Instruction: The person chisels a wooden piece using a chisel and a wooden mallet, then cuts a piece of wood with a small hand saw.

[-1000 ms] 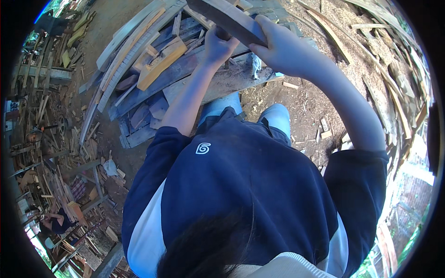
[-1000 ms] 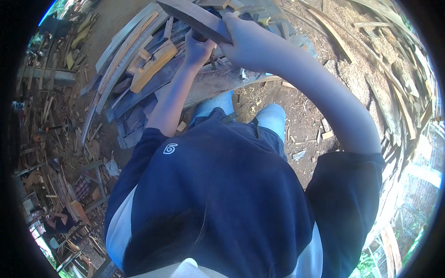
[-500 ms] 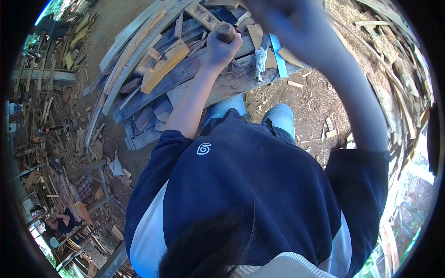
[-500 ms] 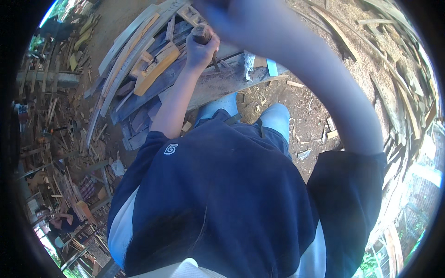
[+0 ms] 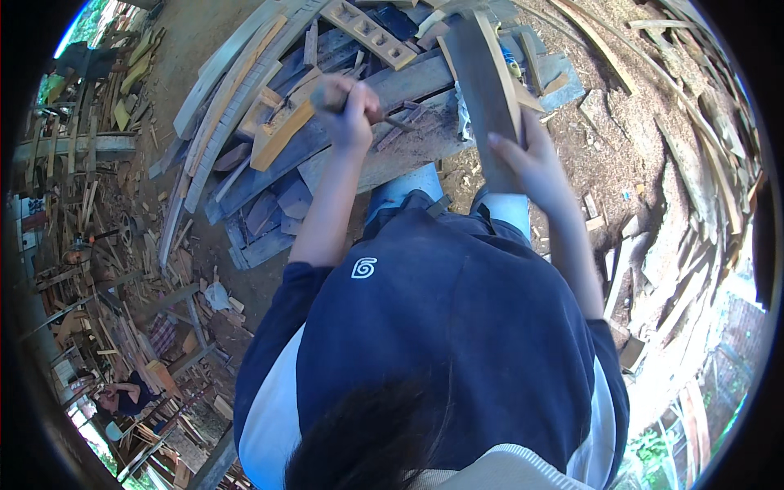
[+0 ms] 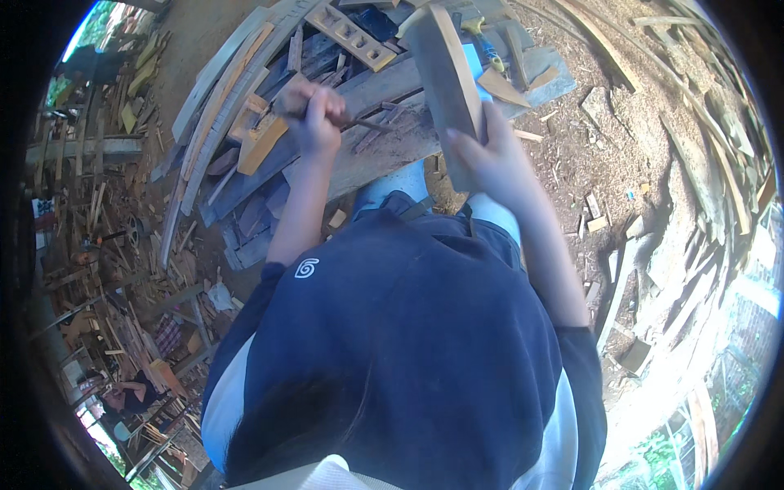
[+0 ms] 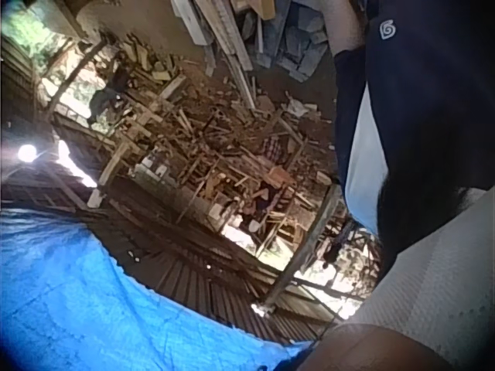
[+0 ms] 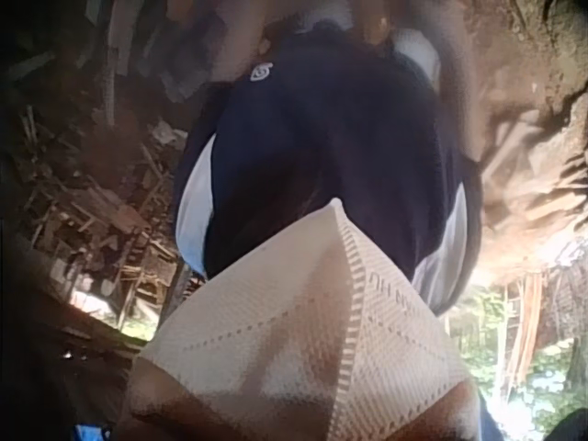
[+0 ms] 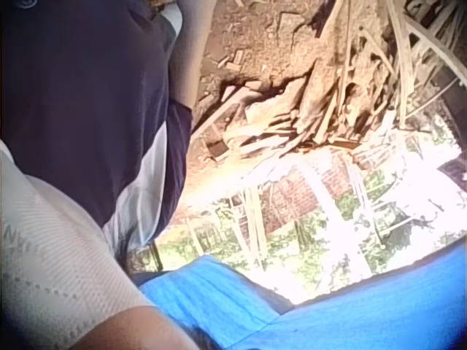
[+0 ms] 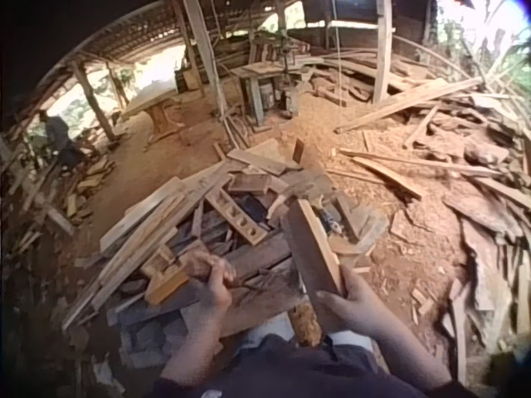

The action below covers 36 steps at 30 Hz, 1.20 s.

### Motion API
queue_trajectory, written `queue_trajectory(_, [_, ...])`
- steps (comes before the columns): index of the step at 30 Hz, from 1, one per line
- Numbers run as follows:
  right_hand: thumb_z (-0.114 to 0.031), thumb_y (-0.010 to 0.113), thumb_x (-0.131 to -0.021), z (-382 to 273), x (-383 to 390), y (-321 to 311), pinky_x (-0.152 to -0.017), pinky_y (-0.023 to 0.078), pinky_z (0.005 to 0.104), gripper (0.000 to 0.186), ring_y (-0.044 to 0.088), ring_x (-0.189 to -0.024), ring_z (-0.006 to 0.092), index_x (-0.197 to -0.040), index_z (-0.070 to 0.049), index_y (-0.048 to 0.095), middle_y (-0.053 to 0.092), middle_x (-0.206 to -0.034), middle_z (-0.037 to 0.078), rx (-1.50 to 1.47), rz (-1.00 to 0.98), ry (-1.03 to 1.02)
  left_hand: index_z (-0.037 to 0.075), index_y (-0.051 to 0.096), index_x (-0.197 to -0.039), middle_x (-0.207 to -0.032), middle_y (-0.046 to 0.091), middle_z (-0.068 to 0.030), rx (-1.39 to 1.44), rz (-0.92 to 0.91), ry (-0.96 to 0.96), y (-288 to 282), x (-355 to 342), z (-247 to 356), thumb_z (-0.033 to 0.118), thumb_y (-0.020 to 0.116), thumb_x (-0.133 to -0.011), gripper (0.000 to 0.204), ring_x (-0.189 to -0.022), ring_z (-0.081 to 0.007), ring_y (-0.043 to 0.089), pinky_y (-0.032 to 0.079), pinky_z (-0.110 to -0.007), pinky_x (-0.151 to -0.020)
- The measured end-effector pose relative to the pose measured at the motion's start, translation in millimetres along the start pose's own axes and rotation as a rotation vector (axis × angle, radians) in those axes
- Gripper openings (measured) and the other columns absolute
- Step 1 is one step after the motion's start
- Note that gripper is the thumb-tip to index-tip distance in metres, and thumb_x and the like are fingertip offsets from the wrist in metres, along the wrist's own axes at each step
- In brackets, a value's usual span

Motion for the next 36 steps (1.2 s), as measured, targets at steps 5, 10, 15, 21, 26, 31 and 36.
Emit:
queue_trajectory(5, [-0.021,0.066,-0.087,93.9,32.6,26.9,-0.083,0.05,0.0356,0.046,0.065,-0.097,0.0243,-0.123,0.004,0.052,0.065,-0.105,0.019,-0.142,0.039,0.165,0.008,0.043,-0.089,-0.068,0.05,-0.0046,0.018,0.039,0.105,-0.9,23.3,34.2,-0.007,0.053,-0.086,0.019,-0.049,-0.0129,0.049,0.045,-0.031,-0.048])
queue_trajectory(10, [-0.021,0.067,-0.088,95.1,39.4,30.4,-0.08,0.05,0.0358,0.044,0.065,-0.093,0.0239,-0.12,0.004,0.053,0.065,-0.099,0.017,-0.112,0.075,0.206,0.008,0.043,-0.09,-0.069,0.051,-0.0051,-0.057,0.013,0.155,7.5,19.3,34.3,-0.007,0.053,-0.087,0.018,-0.05,-0.0129,0.05,0.045,-0.03,-0.049])
queue_trajectory(15, [-0.023,0.067,-0.089,88.2,41.8,34.5,-0.08,0.05,0.0378,0.045,0.065,-0.093,0.0273,-0.122,0.003,0.052,0.065,-0.099,0.021,-0.038,0.08,0.135,0.007,0.044,-0.09,-0.069,0.053,-0.0065,-0.162,-0.078,0.17,25.9,9.5,23.5,-0.006,0.056,-0.087,0.018,-0.052,-0.0123,0.053,0.047,-0.028,-0.049])
queue_trajectory(21, [-0.024,0.067,-0.089,84.7,47.6,35.9,-0.082,0.049,0.0396,0.046,0.066,-0.094,0.0318,-0.123,0.004,0.051,0.066,-0.099,0.024,0.009,0.034,0.169,0.005,0.048,-0.088,-0.068,0.058,-0.0071,-0.201,-0.364,0.168,38.2,-4.8,6.0,-0.006,0.062,-0.085,0.018,-0.056,-0.0121,0.057,0.048,-0.027,-0.051])
queue_trajectory(26, [-0.024,0.066,-0.089,86.5,47.4,30.8,-0.083,0.049,0.0396,0.046,0.066,-0.093,0.0313,-0.123,0.003,0.051,0.066,-0.098,0.023,-0.005,0.043,0.19,0.004,0.05,-0.086,-0.069,0.059,-0.0078,-0.232,-0.425,0.118,38.1,-9.4,1.8,-0.006,0.063,-0.084,0.017,-0.057,-0.0116,0.057,0.048,-0.026,-0.052])
queue_trajectory(31, [-0.025,0.066,-0.089,81.7,46.8,27.1,-0.083,0.05,0.0391,0.048,0.066,-0.095,0.0306,-0.125,0.003,0.051,0.066,-0.101,0.024,-0.037,0.003,0.282,0.004,0.05,-0.086,-0.068,0.059,-0.0074,-0.073,-0.51,0.024,44.9,-7.8,5.7,-0.004,0.063,-0.084,0.016,-0.057,-0.0113,0.056,0.047,-0.026,-0.053])
queue_trajectory(36, [-0.025,0.066,-0.089,79.1,45.7,27.7,-0.084,0.05,0.039,0.049,0.066,-0.096,0.0303,-0.127,0.003,0.05,0.066,-0.103,0.024,-0.035,0.012,0.251,0.005,0.05,-0.086,-0.069,0.057,-0.006,-0.152,-0.621,-0.025,38.5,-10.2,0.1,-0.004,0.062,-0.082,0.015,-0.059,-0.0109,0.055,0.046,-0.025,-0.054])
Point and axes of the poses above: each hand's wrist, its own x-axis away from the middle knuckle, its own y-axis out of the palm, z = x × y, the point moved 3 cm from there along -x, towards the middle knuckle
